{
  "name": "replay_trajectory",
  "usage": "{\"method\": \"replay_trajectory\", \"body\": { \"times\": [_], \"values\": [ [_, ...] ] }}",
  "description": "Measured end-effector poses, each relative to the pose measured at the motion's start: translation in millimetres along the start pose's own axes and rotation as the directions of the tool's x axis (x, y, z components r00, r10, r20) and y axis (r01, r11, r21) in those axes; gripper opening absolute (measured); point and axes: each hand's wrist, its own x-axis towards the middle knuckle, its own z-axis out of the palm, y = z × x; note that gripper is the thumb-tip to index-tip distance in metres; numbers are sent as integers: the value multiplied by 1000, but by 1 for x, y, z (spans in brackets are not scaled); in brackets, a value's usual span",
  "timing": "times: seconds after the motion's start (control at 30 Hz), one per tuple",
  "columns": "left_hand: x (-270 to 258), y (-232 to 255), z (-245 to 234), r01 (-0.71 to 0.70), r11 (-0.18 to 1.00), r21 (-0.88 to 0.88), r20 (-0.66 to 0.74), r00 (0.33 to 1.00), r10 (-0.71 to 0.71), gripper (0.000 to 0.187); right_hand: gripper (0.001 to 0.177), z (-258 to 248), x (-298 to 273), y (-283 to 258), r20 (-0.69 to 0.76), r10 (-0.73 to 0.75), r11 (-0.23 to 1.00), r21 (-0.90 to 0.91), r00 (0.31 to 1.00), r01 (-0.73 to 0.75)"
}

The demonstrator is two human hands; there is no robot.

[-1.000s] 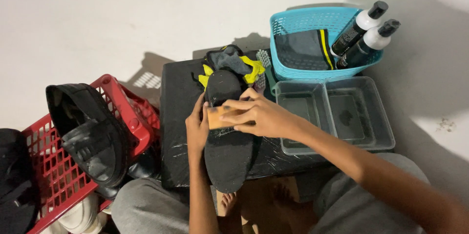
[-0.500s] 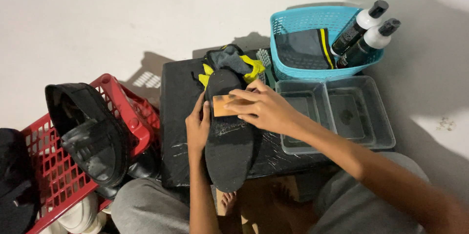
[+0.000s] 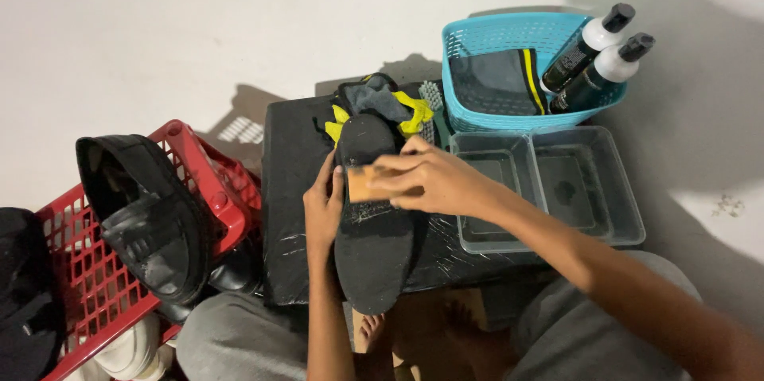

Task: The person scrubs the sole of a black shoe with a small brush, then switches to a larger brush to continue scrubbing the same shoe. The person holds the shoe with one hand and brushes with the other, working on the sole surface.

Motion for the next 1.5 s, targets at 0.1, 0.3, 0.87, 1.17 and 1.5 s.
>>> {"method": "replay_trajectory", "body": {
  "times": [0.1,0.3,0.87,1.17,1.5],
  "values": [
    [1,0,-1,8,1000,-2,4,1000,-8,45,34,-2,-2,-3,-26,-16,1000,-12,1000,16],
    [3,-6,-1,18,1000,-8,25,1000,-18,47,30,10,-1,0,-74,-26,998,-65,997,22],
    [1,4,-4,-4,1000,-26,30,1000,5,49,27,4,9,3,-125,-164,973,-187,979,139],
    [-5,13,-6,-2,1000,-19,34,999,3,49,30,11,5,1,-87,-98,980,-185,991,81],
    [1,-1,-3,-5,999,-34,28,1000,6,48,29,7,5,3,-26,-30,971,-239,999,23]
  ]
}}
